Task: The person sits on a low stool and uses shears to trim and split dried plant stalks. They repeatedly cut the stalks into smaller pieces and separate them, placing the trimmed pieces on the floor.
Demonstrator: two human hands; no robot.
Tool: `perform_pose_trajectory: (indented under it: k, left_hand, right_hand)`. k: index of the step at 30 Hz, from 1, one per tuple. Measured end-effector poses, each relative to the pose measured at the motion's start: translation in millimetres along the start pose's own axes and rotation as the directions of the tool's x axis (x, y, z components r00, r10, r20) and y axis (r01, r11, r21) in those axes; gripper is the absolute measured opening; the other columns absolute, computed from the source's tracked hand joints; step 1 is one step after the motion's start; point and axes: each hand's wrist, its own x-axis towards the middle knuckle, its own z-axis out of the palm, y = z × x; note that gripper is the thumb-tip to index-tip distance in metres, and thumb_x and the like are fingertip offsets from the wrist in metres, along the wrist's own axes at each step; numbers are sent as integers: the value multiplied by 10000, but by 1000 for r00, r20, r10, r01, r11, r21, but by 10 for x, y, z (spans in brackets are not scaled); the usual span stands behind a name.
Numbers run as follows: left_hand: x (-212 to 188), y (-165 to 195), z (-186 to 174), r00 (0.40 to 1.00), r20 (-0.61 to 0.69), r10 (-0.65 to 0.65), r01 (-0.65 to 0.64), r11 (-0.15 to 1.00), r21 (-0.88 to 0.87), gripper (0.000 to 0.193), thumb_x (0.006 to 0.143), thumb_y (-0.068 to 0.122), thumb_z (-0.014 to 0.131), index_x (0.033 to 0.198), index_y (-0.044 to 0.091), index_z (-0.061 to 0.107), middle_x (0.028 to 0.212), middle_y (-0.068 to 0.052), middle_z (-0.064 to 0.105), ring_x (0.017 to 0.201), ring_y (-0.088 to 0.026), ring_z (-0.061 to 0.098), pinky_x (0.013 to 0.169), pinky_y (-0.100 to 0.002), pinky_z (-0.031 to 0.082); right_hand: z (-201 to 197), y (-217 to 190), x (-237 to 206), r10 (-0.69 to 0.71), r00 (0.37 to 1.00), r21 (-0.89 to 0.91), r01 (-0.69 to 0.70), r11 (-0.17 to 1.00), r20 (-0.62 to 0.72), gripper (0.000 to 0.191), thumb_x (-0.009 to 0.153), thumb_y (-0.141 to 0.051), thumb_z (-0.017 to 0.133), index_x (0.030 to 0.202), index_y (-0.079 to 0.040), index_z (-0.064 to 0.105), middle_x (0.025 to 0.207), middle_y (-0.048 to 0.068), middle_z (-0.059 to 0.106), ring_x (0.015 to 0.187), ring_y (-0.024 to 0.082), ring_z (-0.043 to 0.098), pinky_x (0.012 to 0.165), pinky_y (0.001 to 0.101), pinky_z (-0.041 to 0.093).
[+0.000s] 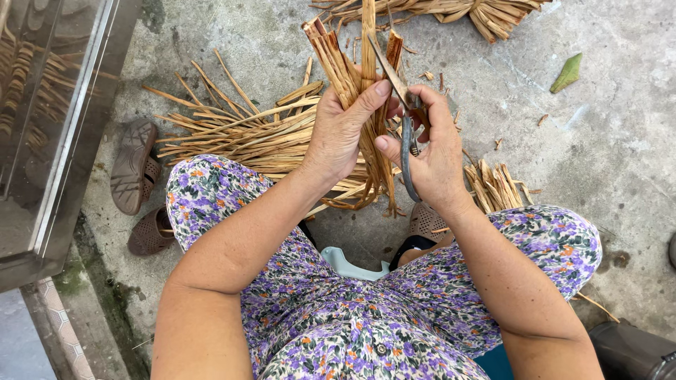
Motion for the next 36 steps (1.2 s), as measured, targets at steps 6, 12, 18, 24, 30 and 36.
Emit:
perform_pose_trajectory:
  k: [6, 12, 18, 24, 30, 36]
  left_hand:
    - [-35, -41, 45, 1000, 2, -9, 9, 1000, -13, 211, 969, 146, 774, 1125, 36, 684, 970, -35, 712, 857, -138, 684, 755, -303, 589]
    - [-77, -45, 70, 1000, -5, -31, 30, 999, -36, 213, 965, 141, 771, 1129, 32, 692, 993, -27, 724, 883, -101, 673, 778, -270, 574]
    - [-91, -85, 69, 1000, 12, -12, 13, 998, -59, 205, 971, 137, 770, 1128, 39, 682, 1001, -25, 717, 905, -100, 668, 808, -273, 574]
    - [-90, -60, 71, 997, 68, -35, 33, 999, 30, 179, 1016, 157, 734, 1127, 30, 677, 1003, -74, 724, 904, -129, 693, 808, -291, 595]
    - [-105, -72, 64, 993, 120, -19, -3, 983, 184, 269, 1034, 187, 674, 1236, 40, 575, 1089, -89, 747, 885, -134, 712, 801, -301, 630]
    - [-213, -337, 95, 972, 232, -39, -65, 904, 423, 398, 1033, 233, 669, 1362, 52, 538, 982, -2, 665, 848, -86, 619, 745, -255, 565]
  right_hand:
    - [56, -13, -20, -22, 998, -90, 16, 996, -61, 748, 919, -462, 846, 1455, -53, 521, 1184, 90, 658, 1082, 192, 662, 964, 332, 544]
    - [93, 10, -29, -127, 987, -141, 113, 983, -94, 746, 925, -501, 835, 1428, -25, 559, 1230, 119, 663, 1100, 209, 664, 974, 340, 548]
    - [114, 48, -61, 44, 996, 89, -37, 995, -79, 666, 889, -395, 858, 1379, -16, 614, 1017, 27, 682, 886, 78, 597, 789, 244, 541]
    - [67, 71, -8, 107, 989, 168, -90, 982, -99, 475, 938, -279, 846, 1291, -36, 642, 975, 17, 735, 810, 60, 619, 700, 216, 514]
    - [-173, 110, 91, 12, 985, 426, 63, 903, -173, 379, 1081, -94, 816, 1353, -60, 555, 1052, 35, 670, 940, 76, 629, 846, 201, 507]
    - [-347, 140, 105, -11, 983, 550, 113, 828, -185, 426, 1076, 37, 791, 1389, -70, 523, 1169, 59, 716, 991, 76, 612, 928, 211, 500]
